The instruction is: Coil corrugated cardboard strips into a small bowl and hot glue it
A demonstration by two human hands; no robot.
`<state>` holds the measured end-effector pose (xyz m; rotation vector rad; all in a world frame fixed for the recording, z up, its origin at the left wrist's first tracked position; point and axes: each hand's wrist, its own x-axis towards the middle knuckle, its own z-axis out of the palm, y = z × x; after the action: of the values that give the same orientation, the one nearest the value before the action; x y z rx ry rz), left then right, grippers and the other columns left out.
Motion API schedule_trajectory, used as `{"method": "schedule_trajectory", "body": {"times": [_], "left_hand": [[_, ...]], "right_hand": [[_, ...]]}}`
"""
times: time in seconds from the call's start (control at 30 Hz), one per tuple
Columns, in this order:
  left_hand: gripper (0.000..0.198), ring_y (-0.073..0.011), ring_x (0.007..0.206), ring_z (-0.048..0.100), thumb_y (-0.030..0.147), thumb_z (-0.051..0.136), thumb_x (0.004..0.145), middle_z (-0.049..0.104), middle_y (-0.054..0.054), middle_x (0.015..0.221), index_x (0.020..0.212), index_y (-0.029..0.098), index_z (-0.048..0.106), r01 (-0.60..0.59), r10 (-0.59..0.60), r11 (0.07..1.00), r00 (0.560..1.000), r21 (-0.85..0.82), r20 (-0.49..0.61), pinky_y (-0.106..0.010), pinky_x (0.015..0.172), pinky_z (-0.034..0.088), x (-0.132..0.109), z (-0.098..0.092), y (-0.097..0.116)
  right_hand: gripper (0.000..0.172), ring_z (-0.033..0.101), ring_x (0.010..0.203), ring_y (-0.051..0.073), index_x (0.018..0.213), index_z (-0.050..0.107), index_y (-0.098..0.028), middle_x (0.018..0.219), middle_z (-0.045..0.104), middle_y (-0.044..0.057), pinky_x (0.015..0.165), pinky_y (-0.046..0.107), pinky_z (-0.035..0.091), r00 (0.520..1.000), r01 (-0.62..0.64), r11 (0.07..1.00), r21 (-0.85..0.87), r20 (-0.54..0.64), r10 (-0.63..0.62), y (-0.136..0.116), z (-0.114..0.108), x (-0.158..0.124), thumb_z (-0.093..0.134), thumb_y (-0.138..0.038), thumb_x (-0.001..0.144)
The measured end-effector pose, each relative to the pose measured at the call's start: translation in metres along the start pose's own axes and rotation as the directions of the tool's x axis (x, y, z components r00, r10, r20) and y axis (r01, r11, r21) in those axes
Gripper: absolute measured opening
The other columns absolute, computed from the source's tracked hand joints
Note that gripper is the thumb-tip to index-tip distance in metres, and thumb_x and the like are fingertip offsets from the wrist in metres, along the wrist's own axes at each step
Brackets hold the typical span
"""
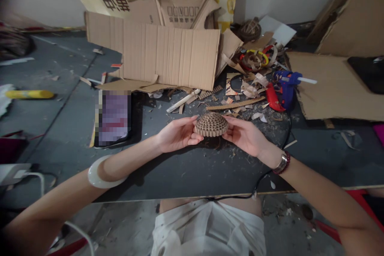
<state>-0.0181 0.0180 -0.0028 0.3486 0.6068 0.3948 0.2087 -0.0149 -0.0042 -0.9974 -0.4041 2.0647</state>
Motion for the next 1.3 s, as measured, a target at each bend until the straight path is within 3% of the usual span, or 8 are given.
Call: {"method": "schedule_trajectory", "body": {"times": [0.27, 0.53, 0.73, 0.87, 1.3], "left_hand": [[0.025, -0.0159, 0.068, 0.072, 0.015, 0.037, 0.095, 0.070, -0.011, 0.079, 0.092, 0.008, 0.061, 0.015, -0.014, 1.000, 1.000, 0.019, -0.019, -0.022, 0.064, 0.056, -0.0019, 0.0027, -0.0009], [0.021, -0.0156, 0.064, 0.071, 0.018, 0.042, 0.094, 0.070, -0.010, 0.075, 0.089, 0.009, 0.061, 0.018, -0.019, 0.998, 1.000, 0.052, 0.017, -0.021, 0.061, 0.056, -0.0020, 0.0034, -0.0009], [0.003, -0.0189, 0.073, 0.073, 0.014, 0.057, 0.085, 0.072, -0.010, 0.079, 0.087, 0.011, 0.058, -0.027, 0.023, 0.999, 0.996, 0.036, 0.087, -0.024, 0.067, 0.058, -0.0020, -0.0022, -0.0029], [0.011, -0.0187, 0.073, 0.073, 0.018, 0.062, 0.083, 0.073, -0.010, 0.082, 0.090, 0.010, 0.060, -0.013, 0.009, 0.999, 0.992, 0.029, 0.123, -0.024, 0.068, 0.058, -0.0012, -0.0032, -0.0032], [0.013, -0.0178, 0.072, 0.072, 0.018, 0.064, 0.082, 0.073, -0.009, 0.084, 0.090, 0.009, 0.062, -0.007, 0.002, 0.997, 0.998, 0.075, 0.066, -0.024, 0.067, 0.057, 0.0002, -0.0025, -0.0047]], "right_hand": [[0.018, 0.063, 0.080, 0.009, 0.098, 0.069, -0.022, 0.092, 0.069, 0.000, 0.072, 0.018, 0.054, 1.000, 0.023, 0.999, -0.035, 0.014, -0.022, 0.0010, 0.0017, -0.0002, 0.060, -0.019, 0.083], [0.020, 0.064, 0.082, 0.010, 0.096, 0.071, -0.019, 0.097, 0.071, 0.001, 0.076, 0.019, 0.054, 0.999, -0.008, 1.000, -0.023, 0.033, 0.009, 0.0000, 0.0041, -0.0029, 0.056, -0.016, 0.083], [0.018, 0.063, 0.087, 0.010, 0.098, 0.070, -0.021, 0.100, 0.070, 0.000, 0.076, 0.020, 0.054, 0.999, 0.008, 0.999, -0.045, 0.037, -0.007, 0.0010, 0.0036, -0.0022, 0.059, -0.021, 0.083], [0.021, 0.063, 0.086, 0.010, 0.098, 0.070, -0.022, 0.099, 0.070, 0.000, 0.076, 0.020, 0.053, 0.999, -0.009, 0.997, -0.075, 0.053, 0.013, 0.0007, 0.0017, -0.0035, 0.065, -0.019, 0.078], [0.025, 0.063, 0.094, 0.010, 0.098, 0.072, -0.026, 0.107, 0.069, -0.002, 0.079, 0.017, 0.053, 0.990, 0.066, 0.991, -0.115, 0.129, -0.051, 0.0002, 0.0024, -0.0055, 0.072, -0.026, 0.073]]}}
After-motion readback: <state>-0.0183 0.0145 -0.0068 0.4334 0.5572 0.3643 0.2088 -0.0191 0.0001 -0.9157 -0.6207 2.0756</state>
